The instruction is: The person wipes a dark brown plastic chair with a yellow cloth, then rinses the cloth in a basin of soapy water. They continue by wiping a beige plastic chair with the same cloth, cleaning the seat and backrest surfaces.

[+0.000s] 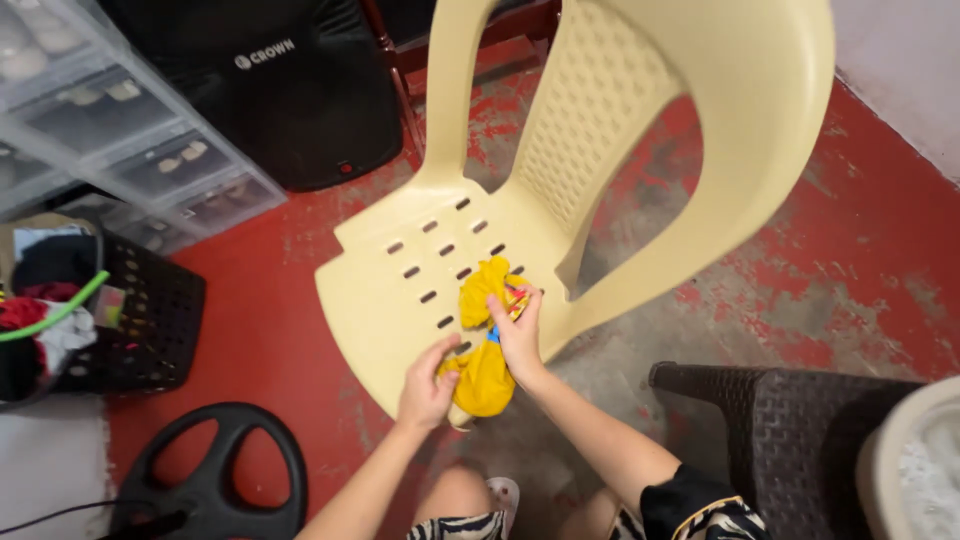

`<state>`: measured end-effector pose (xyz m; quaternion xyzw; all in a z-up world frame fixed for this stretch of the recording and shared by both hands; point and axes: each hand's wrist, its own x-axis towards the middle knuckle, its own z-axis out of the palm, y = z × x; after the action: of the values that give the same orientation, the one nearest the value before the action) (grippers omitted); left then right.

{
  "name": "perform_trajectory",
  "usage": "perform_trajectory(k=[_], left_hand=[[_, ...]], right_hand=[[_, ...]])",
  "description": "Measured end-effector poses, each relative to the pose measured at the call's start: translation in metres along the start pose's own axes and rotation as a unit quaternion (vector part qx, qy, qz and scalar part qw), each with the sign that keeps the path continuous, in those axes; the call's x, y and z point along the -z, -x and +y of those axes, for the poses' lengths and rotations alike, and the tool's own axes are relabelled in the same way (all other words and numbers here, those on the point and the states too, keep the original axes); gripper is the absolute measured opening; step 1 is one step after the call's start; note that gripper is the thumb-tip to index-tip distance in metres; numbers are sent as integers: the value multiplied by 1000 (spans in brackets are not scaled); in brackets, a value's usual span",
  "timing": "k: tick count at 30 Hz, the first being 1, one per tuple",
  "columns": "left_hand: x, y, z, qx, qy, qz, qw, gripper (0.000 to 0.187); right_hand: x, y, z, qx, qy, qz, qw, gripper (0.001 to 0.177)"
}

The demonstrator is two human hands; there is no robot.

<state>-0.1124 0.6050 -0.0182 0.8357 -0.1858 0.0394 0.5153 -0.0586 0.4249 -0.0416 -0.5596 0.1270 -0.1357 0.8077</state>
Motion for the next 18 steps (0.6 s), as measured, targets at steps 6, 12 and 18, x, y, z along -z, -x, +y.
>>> perform_trajectory(k=[6,12,18], left_hand=[[4,-11,12,35,2,-1,999,37],[-13,-57,24,317,277,-11,907,38],[-6,-119,190,332,433,130,828,37]], right_hand=[[7,5,2,-41,25,-137,989,61],[2,47,-55,-212,18,-88,973,37],[13,40,-196,-98,188,-39,976,29]])
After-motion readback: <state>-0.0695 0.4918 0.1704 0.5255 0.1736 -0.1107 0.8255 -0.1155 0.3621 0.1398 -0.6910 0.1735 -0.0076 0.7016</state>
